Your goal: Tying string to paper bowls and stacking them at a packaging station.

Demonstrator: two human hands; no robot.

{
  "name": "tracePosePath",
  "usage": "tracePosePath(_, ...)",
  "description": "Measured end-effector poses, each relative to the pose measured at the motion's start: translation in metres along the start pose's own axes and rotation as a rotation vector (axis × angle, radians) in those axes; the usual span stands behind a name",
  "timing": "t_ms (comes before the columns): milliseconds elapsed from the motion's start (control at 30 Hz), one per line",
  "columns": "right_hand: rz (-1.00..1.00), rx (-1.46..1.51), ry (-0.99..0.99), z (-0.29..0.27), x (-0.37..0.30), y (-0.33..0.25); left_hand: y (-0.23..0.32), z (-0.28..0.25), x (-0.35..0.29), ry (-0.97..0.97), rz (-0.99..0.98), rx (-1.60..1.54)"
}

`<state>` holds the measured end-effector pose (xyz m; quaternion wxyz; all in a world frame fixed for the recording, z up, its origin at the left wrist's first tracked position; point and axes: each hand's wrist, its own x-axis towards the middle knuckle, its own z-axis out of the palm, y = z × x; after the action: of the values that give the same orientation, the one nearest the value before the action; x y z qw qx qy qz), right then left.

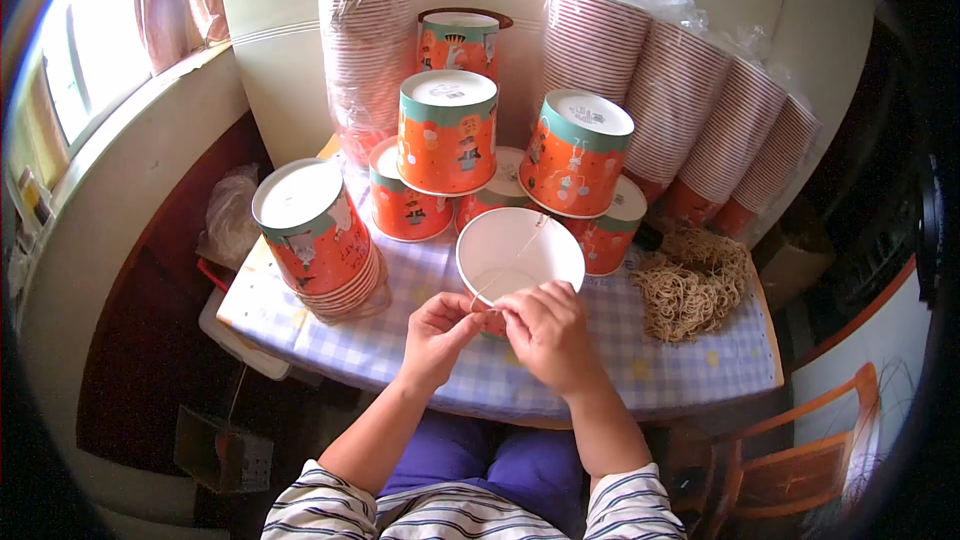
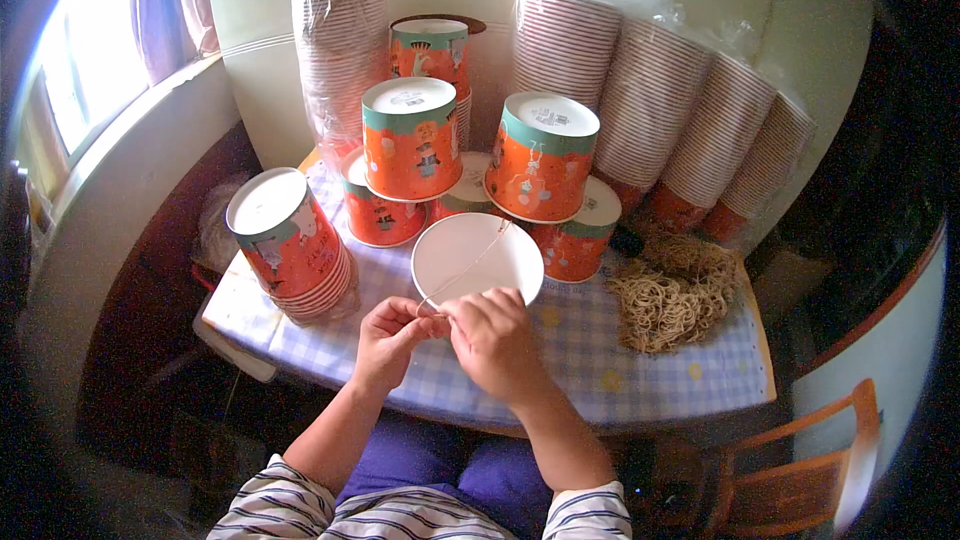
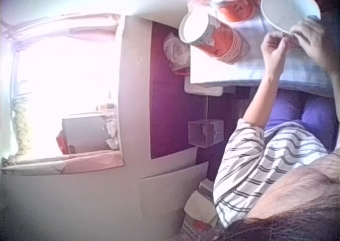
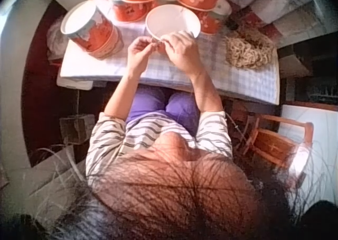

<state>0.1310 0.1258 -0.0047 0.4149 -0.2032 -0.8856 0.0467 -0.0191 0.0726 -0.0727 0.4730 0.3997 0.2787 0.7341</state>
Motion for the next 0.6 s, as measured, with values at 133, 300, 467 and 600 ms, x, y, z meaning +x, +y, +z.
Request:
tracePosePath(133, 0.015, 0.010, 0.103, 0.010, -0.020, -0.015, -0.009, -0.002, -0.007, 0.053, -0.058, -0.073)
tracePosePath(300, 0.167, 0.041, 0.205, 0.036, -0.046, -0.014, -0.017, -0.001, -0.014, 0.109, -0.095, -0.106)
tracePosePath(467, 0.279, 0.105, 0.319, 0.047, -0.054, -0.017, -0.018, 0.001, -0.017, 0.165, -0.098, -0.095)
tracePosePath(600, 0.423, 0.207, 0.338, 0.046, -0.060, -0.016, -0.016, 0.003, -0.014, 0.164, -0.061, -0.098)
